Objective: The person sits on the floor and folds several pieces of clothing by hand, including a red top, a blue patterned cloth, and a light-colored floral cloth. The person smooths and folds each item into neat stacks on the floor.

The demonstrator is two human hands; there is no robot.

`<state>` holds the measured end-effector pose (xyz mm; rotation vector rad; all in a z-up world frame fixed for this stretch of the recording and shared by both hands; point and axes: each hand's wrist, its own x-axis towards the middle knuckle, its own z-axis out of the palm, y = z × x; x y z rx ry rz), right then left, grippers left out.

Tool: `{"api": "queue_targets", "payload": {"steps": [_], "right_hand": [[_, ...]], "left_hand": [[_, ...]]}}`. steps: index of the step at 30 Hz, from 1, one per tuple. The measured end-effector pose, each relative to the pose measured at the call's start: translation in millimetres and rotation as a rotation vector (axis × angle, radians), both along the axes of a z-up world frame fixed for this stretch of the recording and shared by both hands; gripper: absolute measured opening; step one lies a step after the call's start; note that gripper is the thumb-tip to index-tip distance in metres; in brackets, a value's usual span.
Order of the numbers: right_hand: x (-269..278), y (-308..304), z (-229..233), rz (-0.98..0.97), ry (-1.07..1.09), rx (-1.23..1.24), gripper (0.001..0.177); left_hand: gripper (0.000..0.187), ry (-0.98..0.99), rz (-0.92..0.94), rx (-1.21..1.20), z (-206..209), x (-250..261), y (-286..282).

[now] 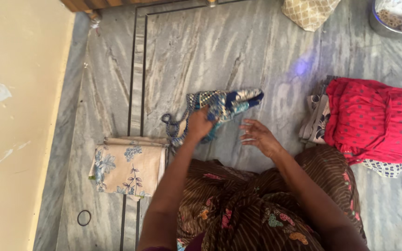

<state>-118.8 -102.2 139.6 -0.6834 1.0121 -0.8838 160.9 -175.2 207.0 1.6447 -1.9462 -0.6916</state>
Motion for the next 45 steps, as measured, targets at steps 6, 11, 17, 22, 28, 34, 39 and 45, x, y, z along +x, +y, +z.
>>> {"api": "queue_targets", "payload": {"steps": [6, 11, 17, 22, 28, 34, 39, 45], "right_hand": [[15, -32, 41, -0.009, 0.528, -0.393, 0.103], [61, -55, 98, 0.155, 0.647, -0.521, 0.116], [58, -44, 131, 0.38, 0.708, -0.515, 0.077], [-66, -16, 110, 0.084, 0.736, -0.655, 0.05], [-202, 38, 77, -0.169, 0.844, -0.435, 0.034], [-217, 101, 61, -0.235, 1.064, -0.082, 0.031], [-221, 146, 52, -0.534, 0.738, -0.098, 0.03], [-255, 182, 2, -0.571, 0.544, 0.348, 0.053]], "left_hand": [[0.054, 0.574, -0.072, -0.055, 154, 68, 12], [0.034, 0.784, 0.122, -0.131, 242, 126, 70], [0.051, 0.864, 0.427, -0.528, 319, 207, 145], [0.024, 0.133, 0.401, -0.654, 287, 272, 199], [0.079, -0.485, 0.25, -0.535, 68, 263, 204], [0.102, -0.324, 0.322, -0.036, -75, 225, 271], [0.101, -0.293, 0.318, -0.017, -72, 236, 260], [0.102, -0.277, 0.325, 0.042, -56, 238, 249]]}}
